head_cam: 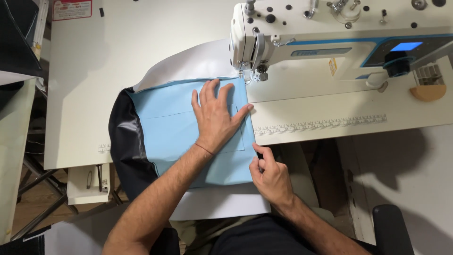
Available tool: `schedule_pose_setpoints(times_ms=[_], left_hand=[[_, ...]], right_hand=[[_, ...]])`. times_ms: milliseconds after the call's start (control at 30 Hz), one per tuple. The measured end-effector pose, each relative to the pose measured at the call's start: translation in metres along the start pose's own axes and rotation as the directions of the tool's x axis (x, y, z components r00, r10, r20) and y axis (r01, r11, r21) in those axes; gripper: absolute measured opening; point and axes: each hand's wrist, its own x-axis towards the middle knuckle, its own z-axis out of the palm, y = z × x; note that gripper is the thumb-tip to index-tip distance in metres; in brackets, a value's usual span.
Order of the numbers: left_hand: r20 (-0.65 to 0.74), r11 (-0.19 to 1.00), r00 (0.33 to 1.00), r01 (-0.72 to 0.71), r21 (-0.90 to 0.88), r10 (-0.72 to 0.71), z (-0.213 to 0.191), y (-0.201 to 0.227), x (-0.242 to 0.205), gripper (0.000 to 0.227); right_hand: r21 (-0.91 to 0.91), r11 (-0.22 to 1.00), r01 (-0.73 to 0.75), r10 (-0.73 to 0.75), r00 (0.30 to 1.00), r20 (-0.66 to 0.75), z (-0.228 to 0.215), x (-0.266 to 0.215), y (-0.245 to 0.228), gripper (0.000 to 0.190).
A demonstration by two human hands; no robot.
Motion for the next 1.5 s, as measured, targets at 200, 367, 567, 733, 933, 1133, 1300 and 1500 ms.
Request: schedule_pose_setpoints(times_ms=[200,367,567,733,933,1133,1300,1500], left_hand=[[0.027,1.0,0.999,0.018,-0.018,-0.018,-0.002,0.001,0.004,0.079],[0.041,0.999,0.999,0.03,-0.029,-0.028,-0.003,0.003,0.001,0.078],[0.032,0.999,0.999,0.03,-0.021,-0.03,-0.002,0.003,0.003,0.078],[0.03,1.0,0.999,0.01,0.002,-0.01,0.002,0.0,0.002,0.078],[0.025,1.0,1.0,-0.009,0.0,0.009,0.002,-0.002,0.003,0.077],[-0.01,0.998,0.999,-0.052,0.045,0.052,0.007,-0.006,0.0,0.078],[-0.026,0.992,0.998,-0.061,0.11,0.064,0.006,-0.005,-0.002,0.076],[-0.097,0.963,0.992,-0.056,0.264,0.084,0.016,-0.01,-0.003,0.077]], right_hand=[[0.223,0.908,-0.354,0.314,0.929,0.196,-0.035,0.02,-0.001,0.026],[0.454,0.613,-0.647,0.551,0.762,0.341,-0.025,0.039,0.01,0.045],[0.587,0.422,-0.691,0.604,0.697,0.386,-0.014,0.041,-0.002,0.043],[0.585,0.435,-0.685,0.581,0.71,0.399,-0.016,0.027,-0.011,0.037],[0.36,0.723,-0.59,0.422,0.789,0.446,0.003,-0.004,0.03,0.031],[0.056,0.92,-0.388,0.353,0.883,0.31,-0.027,-0.023,-0.028,0.035],[-0.383,0.923,0.024,0.061,0.977,0.207,-0.019,-0.031,-0.048,0.056],[-0.334,0.887,0.319,-0.347,0.938,-0.025,0.002,-0.072,-0.007,0.054]])
